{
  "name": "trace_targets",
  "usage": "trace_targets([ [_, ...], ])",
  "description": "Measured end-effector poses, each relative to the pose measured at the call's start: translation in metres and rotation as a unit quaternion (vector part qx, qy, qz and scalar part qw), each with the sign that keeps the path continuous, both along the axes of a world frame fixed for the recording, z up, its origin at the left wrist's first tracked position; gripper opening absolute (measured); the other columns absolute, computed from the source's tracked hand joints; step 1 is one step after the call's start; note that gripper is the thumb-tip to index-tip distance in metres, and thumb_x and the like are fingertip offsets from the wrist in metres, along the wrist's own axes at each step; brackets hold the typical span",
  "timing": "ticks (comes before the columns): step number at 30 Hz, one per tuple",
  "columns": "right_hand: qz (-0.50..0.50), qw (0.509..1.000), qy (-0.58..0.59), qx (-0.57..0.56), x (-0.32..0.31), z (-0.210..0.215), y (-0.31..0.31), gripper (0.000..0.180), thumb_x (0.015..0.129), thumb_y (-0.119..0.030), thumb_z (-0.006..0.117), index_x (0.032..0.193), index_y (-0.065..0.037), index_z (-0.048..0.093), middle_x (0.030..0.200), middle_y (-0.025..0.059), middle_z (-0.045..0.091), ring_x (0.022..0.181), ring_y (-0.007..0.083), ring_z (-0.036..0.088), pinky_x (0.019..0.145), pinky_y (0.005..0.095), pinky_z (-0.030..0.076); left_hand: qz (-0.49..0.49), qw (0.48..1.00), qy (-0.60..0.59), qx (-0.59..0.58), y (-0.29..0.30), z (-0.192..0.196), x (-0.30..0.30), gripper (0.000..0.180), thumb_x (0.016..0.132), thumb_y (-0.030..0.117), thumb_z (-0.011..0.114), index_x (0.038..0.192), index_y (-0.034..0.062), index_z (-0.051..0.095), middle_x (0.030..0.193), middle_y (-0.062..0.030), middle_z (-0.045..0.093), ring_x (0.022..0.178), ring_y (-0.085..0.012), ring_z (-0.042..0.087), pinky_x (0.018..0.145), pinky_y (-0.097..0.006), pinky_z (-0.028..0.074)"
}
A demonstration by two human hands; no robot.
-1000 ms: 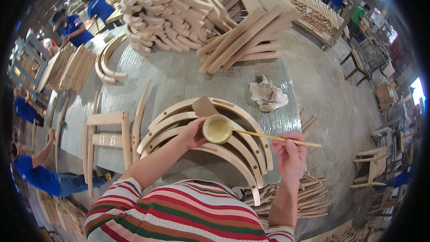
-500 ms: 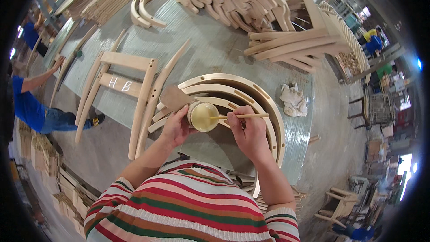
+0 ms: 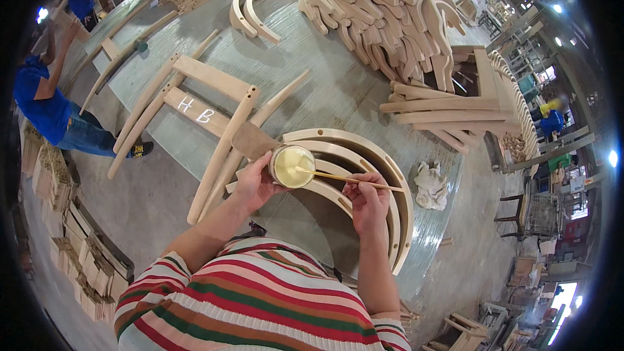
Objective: The person applies glue to the holes of wooden chair parts using a small brush and a container of glue. They handle curved wooden pieces and chair frames, applying glue to specific areas before stacking the treated pieces on the table.
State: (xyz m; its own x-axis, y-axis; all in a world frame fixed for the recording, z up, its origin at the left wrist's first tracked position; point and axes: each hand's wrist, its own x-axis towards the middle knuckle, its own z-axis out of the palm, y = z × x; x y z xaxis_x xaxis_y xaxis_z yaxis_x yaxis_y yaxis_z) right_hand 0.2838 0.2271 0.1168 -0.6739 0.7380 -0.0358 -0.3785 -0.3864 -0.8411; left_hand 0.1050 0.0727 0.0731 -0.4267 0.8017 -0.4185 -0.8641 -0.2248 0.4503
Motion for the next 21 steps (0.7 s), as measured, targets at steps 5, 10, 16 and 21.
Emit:
trace_targets([
  [5, -0.065, 0.988, -0.015, -0.138, -0.014, -0.024, 0.006, 0.005, 0.084, -0.006, 0.057, 0.080, -0.005, 0.055, 0.073, 0.0095, 0.060, 0.063, 0.0165, 0.057, 0.061, 0.0294, 0.051, 0.018, 1.000, 0.008, -0.010, 0.016, 0.007, -0.009, 0.035, 0.098, 0.027, 0.035, 0.122, 0.0039, 0.046, 0.116, -0.0115, 0.057, 0.104, -0.0271, 0.059, 0.084, -0.049, 0.052],
  [10, -0.089, 0.978, -0.076, -0.174, -0.030, -0.043, 0.013, 0.021, 0.088, -0.024, 0.060, 0.074, -0.011, 0.052, 0.062, 0.0037, 0.056, 0.051, 0.0114, 0.050, 0.050, 0.0275, 0.044, 0.027, 1.000, 0.005, -0.004, 0.030, 0.003, -0.019, 0.035, 0.098, 0.025, 0.035, 0.121, 0.0020, 0.047, 0.117, -0.0134, 0.056, 0.104, -0.0284, 0.058, 0.084, -0.051, 0.052],
  [16, -0.092, 0.962, -0.084, -0.244, -0.040, -0.052, 0.031, 0.016, 0.087, -0.019, 0.060, 0.079, -0.006, 0.056, 0.070, 0.0057, 0.059, 0.061, 0.0130, 0.056, 0.056, 0.0275, 0.048, 0.017, 1.000, -0.003, 0.015, 0.056, -0.011, -0.031, 0.033, 0.097, 0.025, 0.039, 0.119, 0.0022, 0.048, 0.116, -0.0132, 0.056, 0.104, -0.0289, 0.058, 0.082, -0.052, 0.053],
  [21, -0.114, 0.975, -0.043, -0.186, -0.046, -0.047, 0.064, 0.012, 0.088, -0.014, 0.057, 0.082, -0.004, 0.054, 0.073, 0.0078, 0.061, 0.060, 0.0142, 0.058, 0.056, 0.0266, 0.049, 0.045, 0.998, -0.032, -0.011, 0.072, -0.016, -0.045, 0.034, 0.096, 0.027, 0.041, 0.118, 0.0025, 0.049, 0.115, -0.0135, 0.056, 0.104, -0.0290, 0.058, 0.081, -0.053, 0.053],
])
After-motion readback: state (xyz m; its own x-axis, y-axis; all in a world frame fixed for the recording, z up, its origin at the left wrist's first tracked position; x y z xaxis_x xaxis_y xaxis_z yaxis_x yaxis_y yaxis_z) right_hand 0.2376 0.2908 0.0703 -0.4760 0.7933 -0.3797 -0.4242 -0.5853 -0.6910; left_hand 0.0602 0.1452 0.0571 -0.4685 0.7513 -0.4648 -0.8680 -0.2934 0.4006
